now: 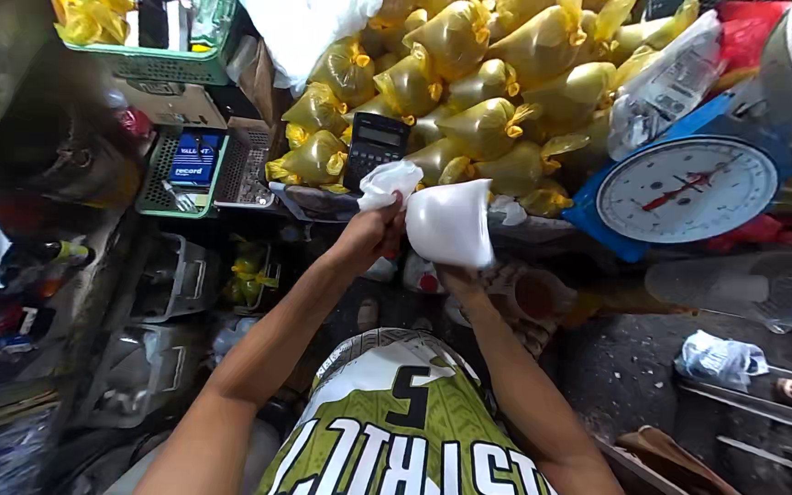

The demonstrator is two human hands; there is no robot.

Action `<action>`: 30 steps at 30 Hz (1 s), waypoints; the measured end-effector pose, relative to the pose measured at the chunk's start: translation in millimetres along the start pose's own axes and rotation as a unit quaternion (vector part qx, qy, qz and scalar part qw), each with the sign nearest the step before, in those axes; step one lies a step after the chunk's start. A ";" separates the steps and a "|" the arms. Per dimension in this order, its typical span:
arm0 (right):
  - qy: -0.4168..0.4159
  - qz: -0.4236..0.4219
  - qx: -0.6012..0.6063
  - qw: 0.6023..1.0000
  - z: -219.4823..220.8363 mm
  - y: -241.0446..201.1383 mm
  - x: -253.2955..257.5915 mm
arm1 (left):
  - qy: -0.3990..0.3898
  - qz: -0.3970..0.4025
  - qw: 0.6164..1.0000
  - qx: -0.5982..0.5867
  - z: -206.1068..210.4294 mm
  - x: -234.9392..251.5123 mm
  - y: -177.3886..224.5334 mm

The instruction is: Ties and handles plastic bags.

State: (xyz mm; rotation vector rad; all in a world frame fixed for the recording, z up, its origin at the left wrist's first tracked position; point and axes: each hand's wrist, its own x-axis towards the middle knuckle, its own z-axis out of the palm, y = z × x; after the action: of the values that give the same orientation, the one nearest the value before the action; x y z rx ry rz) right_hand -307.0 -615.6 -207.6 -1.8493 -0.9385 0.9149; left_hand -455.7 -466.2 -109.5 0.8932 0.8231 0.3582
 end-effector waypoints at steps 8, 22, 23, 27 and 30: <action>-0.013 0.005 -0.270 0.963 28.9 -0.8 -13.0 | 0.030 0.149 0.787 0.598 -31.5 46.3 -40.3; -0.227 0.084 0.088 0.966 36.5 -54.4 44.4 | 0.026 0.268 0.903 0.335 -71.9 22.3 -82.8; -0.267 0.044 0.022 0.962 26.9 -64.9 54.1 | 0.022 0.290 0.886 0.360 -73.9 19.2 -81.5; -0.272 -0.148 -0.225 0.924 -7.3 -107.0 81.1 | 0.025 0.381 0.781 0.495 -65.6 6.8 -59.4; -0.206 -0.221 -0.089 0.949 -15.9 -110.2 85.6 | 0.046 0.440 0.782 0.439 -56.0 3.6 -37.4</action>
State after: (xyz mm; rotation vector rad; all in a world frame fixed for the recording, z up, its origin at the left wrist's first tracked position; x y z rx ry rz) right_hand -281.7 -507.5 -121.5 -1.5128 -1.6632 0.9681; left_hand -497.8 -455.9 -161.1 2.1746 0.5880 0.8673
